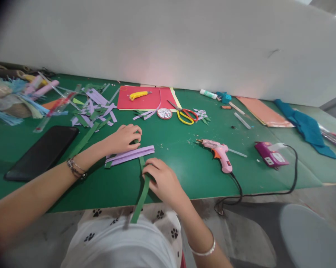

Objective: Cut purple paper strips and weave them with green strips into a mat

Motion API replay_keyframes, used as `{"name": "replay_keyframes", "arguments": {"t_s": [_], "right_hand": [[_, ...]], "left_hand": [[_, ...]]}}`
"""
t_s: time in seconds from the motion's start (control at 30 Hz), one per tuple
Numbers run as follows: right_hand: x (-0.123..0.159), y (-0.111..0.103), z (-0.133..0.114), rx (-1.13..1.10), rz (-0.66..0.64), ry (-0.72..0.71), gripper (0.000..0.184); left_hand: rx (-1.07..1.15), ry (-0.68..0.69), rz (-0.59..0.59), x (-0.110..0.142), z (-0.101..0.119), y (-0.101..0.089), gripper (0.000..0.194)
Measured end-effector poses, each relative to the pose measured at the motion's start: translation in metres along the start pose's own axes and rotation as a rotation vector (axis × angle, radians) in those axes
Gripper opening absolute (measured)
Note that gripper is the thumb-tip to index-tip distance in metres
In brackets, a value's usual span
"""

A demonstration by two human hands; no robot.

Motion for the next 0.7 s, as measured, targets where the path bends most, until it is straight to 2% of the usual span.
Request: {"name": "replay_keyframes", "arguments": {"t_s": [0.1, 0.17, 0.23, 0.3, 0.4, 0.57, 0.7], "right_hand": [[0.0, 0.004, 0.003, 0.078, -0.031, -0.027, 0.013], [0.0, 0.003, 0.005, 0.087, -0.026, -0.019, 0.014], [-0.001, 0.0, 0.004, 0.076, -0.016, -0.009, 0.013], [-0.003, -0.005, 0.003, 0.053, -0.019, 0.001, 0.014], [-0.01, -0.011, -0.001, 0.001, -0.053, -0.001, 0.016], [-0.025, -0.017, -0.003, -0.119, -0.15, -0.05, 0.018], [-0.043, -0.023, 0.005, -0.207, -0.166, -0.067, 0.015]], "left_hand": [[-0.022, -0.043, 0.1, 0.002, -0.001, -0.008, 0.013], [-0.02, -0.077, 0.177, 0.008, 0.0, -0.017, 0.018], [0.031, -0.073, 0.197, 0.017, 0.003, -0.024, 0.023], [0.115, -0.03, 0.14, 0.028, 0.008, -0.023, 0.027], [0.171, 0.018, 0.021, 0.044, 0.014, -0.012, 0.035], [0.079, 0.007, -0.152, 0.057, 0.014, 0.014, 0.045], [0.023, 0.002, -0.244, 0.057, 0.017, 0.018, 0.051]]}}
Point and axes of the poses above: each hand's wrist, its own x-axis away from the middle knuckle, its own y-axis out of the palm, z = x × y, the point moved 6 cm from there along -x, towards the middle knuckle, and after that the axes turned 6 degrees about -x, right-handed, at the moved point
